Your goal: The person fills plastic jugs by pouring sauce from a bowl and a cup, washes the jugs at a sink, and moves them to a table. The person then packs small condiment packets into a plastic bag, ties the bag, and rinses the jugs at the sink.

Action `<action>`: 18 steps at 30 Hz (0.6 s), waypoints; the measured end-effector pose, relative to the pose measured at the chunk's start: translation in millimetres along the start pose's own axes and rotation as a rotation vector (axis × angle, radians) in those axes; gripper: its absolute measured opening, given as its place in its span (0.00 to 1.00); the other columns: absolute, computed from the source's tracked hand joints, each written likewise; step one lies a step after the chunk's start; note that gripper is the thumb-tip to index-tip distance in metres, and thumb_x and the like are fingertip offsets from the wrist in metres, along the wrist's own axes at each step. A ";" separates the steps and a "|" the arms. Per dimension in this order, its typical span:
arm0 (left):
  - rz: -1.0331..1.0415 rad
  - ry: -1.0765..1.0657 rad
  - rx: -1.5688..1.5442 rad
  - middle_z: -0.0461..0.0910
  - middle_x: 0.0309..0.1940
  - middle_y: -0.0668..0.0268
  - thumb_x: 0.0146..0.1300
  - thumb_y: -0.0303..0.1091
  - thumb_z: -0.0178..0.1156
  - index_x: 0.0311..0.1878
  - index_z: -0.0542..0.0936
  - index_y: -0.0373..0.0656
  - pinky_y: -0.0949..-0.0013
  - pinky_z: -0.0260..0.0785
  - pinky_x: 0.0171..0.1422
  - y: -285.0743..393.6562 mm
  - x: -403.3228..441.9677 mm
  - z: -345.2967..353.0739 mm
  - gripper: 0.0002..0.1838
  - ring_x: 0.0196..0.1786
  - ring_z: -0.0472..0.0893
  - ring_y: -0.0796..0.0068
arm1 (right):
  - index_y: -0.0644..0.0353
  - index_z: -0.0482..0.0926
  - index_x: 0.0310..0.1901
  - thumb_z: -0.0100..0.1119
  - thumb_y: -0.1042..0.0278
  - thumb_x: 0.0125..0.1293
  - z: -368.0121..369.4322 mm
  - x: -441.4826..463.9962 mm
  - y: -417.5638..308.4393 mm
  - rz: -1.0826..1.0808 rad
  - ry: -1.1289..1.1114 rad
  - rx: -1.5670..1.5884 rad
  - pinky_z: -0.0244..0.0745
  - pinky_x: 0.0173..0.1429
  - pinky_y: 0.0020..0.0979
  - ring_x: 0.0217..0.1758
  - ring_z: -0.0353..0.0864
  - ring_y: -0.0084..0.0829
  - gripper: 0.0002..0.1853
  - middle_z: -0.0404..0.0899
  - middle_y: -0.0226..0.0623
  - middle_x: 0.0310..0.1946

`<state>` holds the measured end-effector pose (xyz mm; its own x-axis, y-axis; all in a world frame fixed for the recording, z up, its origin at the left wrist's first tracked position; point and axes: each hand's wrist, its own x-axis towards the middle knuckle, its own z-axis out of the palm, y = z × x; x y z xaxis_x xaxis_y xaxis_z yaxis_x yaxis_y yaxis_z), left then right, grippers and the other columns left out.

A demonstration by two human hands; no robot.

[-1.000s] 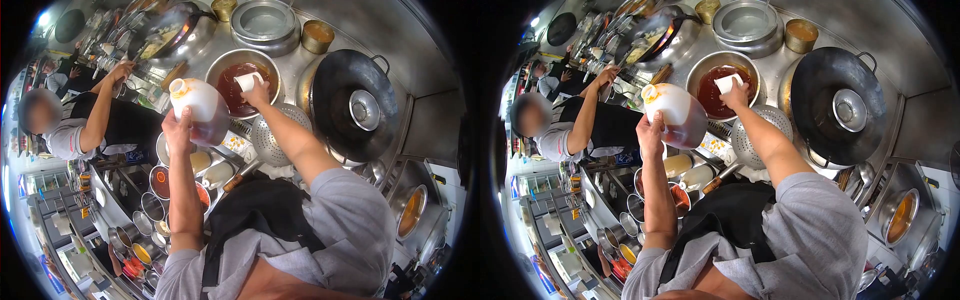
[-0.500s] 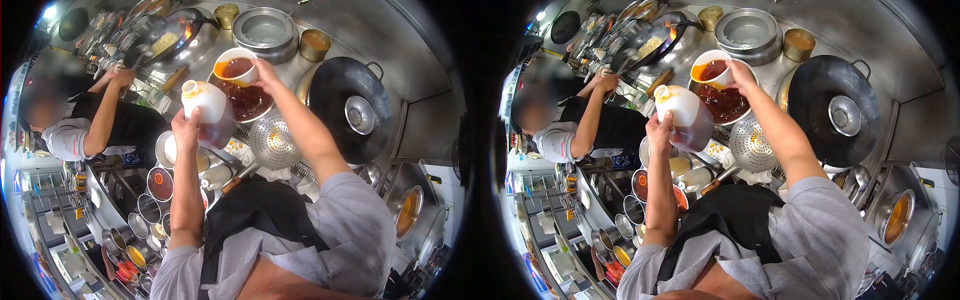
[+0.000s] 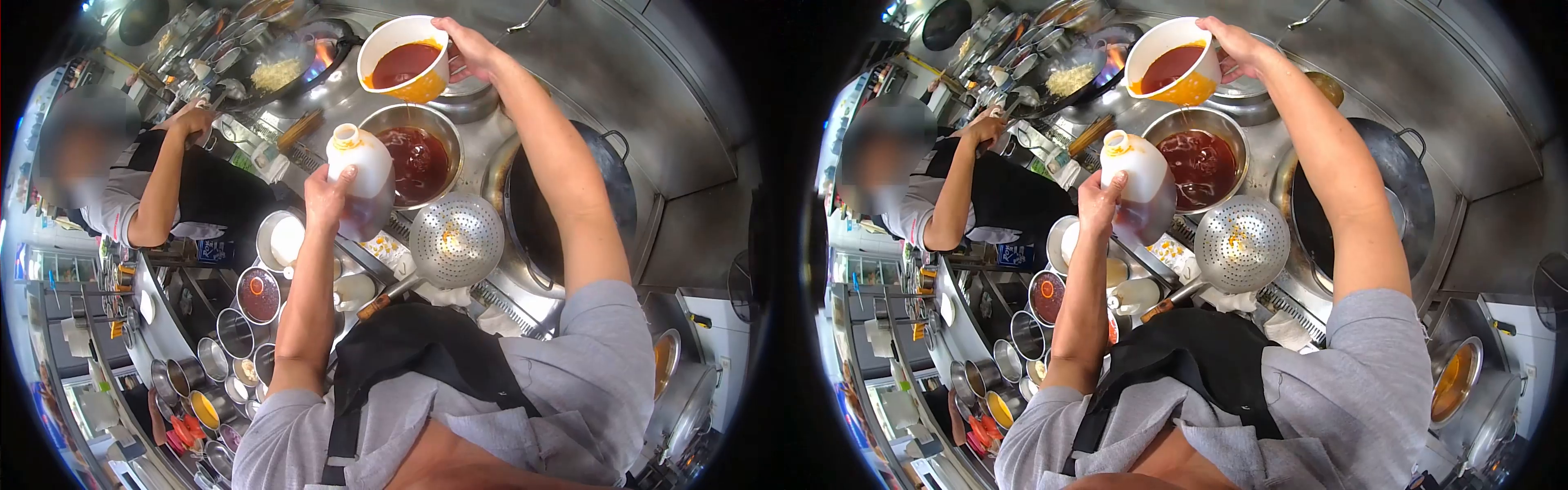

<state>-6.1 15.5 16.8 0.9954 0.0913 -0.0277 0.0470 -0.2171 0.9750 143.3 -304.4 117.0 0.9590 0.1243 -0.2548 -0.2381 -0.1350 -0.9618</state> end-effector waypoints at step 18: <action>-0.019 -0.077 0.041 0.82 0.29 0.64 0.60 0.40 0.70 0.44 0.82 0.33 0.72 0.67 0.31 15.5 -7.6 12.0 0.18 0.26 0.75 0.79 | 0.52 0.75 0.61 0.41 0.28 0.64 28.6 -28.0 -62.7 -0.190 -0.072 -0.523 0.74 0.54 0.50 0.45 0.80 0.39 0.38 0.79 0.44 0.46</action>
<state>-11.9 -0.2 29.5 0.9977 0.0213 -0.0645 0.0678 -0.2559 0.9643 126.9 -271.3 181.6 0.9603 0.2585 -0.1052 0.0640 -0.5708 -0.8186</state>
